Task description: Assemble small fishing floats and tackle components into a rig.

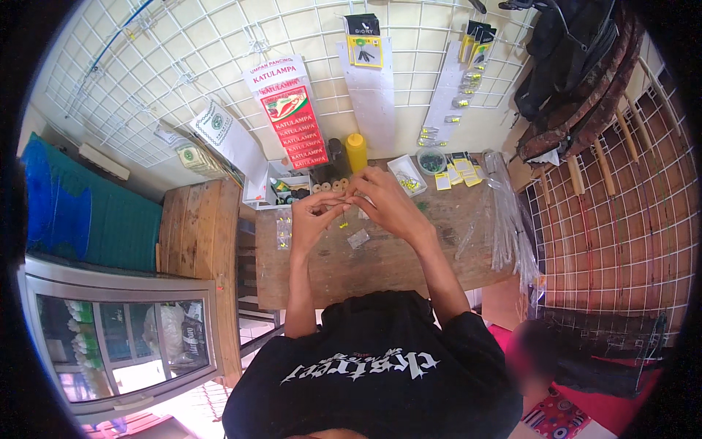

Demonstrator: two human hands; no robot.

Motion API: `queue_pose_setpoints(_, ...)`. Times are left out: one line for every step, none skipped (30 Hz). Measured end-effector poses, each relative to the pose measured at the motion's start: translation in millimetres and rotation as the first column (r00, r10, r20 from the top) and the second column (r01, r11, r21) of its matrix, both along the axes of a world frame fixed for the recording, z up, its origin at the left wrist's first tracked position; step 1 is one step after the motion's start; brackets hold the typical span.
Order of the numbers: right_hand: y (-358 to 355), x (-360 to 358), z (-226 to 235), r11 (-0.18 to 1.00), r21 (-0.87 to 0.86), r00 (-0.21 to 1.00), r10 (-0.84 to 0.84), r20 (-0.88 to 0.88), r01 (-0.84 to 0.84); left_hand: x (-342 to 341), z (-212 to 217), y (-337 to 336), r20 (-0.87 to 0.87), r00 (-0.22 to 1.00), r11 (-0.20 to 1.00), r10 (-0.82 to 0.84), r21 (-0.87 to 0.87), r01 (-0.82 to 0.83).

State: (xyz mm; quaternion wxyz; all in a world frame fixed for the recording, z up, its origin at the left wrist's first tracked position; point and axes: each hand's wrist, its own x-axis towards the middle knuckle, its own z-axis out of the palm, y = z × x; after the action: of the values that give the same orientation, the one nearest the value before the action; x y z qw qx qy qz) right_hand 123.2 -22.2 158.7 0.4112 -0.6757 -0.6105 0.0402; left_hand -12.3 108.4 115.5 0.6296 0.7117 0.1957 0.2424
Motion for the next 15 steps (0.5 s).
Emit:
queue_pose_setpoints(1,-1,1,1.000,0.000,1.000,-0.021,0.012,0.021,-1,0,1,0.002,1.000,1.000,0.001,0.003,-0.001)
queue_pose_setpoints(1,-2,1,1.000,0.003,1.000,-0.022,0.014,0.022,-2,0,1,-0.004,0.999,0.999,0.041,0.028,-0.041)
queue_pose_setpoints(1,-3,1,0.998,0.035,0.999,-0.050,-0.001,0.050,-3,0,1,-0.009,0.997,0.995,0.081,0.053,-0.081)
queue_pose_setpoints(1,-4,1,0.995,0.067,0.997,-0.076,-0.017,0.077,-4,0,3,-0.008,0.997,0.995,0.081,0.055,-0.080)
queue_pose_setpoints(0,-4,1,0.995,0.068,0.997,-0.077,-0.018,0.078,-5,-1,5,-0.007,0.997,0.983,0.074,0.168,-0.072)
queue_pose_setpoints(-1,-4,2,0.996,0.030,0.996,-0.088,-0.023,0.089,-5,-2,6,-0.007,0.998,0.958,0.068,0.279,-0.063)
queue_pose_setpoints(-1,-4,2,0.995,-0.009,0.995,-0.099,-0.028,0.099,-5,-2,5,-0.008,0.998,0.958,0.068,0.279,-0.063)
queue_pose_setpoints(0,-3,2,0.995,-0.006,0.995,-0.099,-0.028,0.099,-4,3,3,0.042,0.997,0.940,0.061,0.333,-0.071)
queue_pose_setpoints(1,-3,2,0.995,0.019,0.994,-0.099,-0.034,0.100,-3,7,1,0.090,0.995,0.920,0.050,0.384,-0.082)
queue_pose_setpoints(1,-3,1,0.994,0.043,0.994,-0.100,-0.040,0.102,-3,9,0,0.090,0.995,0.919,0.050,0.387,-0.081)
queue_pose_setpoints(2,-4,2,0.994,0.046,0.994,-0.100,-0.041,0.102,-3,10,-1,0.059,0.996,0.904,0.061,0.420,-0.080)
queue_pose_setpoints(3,-4,3,0.992,0.063,0.994,-0.108,-0.027,0.109,-3,11,-1,0.028,0.997,0.888,0.073,0.454,-0.077)
queue_pose_setpoints(3,-4,3,0.990,0.081,0.993,-0.115,-0.014,0.116,-3,12,-2,0.027,0.997,0.887,0.072,0.456,-0.076)
queue_pose_setpoints(4,-5,3,0.989,0.084,0.993,-0.117,-0.015,0.118,-3,12,-2,0.015,0.998,0.883,0.067,0.465,-0.066)
queue_pose_setpoints(4,-5,3,0.988,0.093,0.992,-0.126,-0.002,0.126,-4,13,-3,0.003,0.998,0.879,0.062,0.474,-0.056)
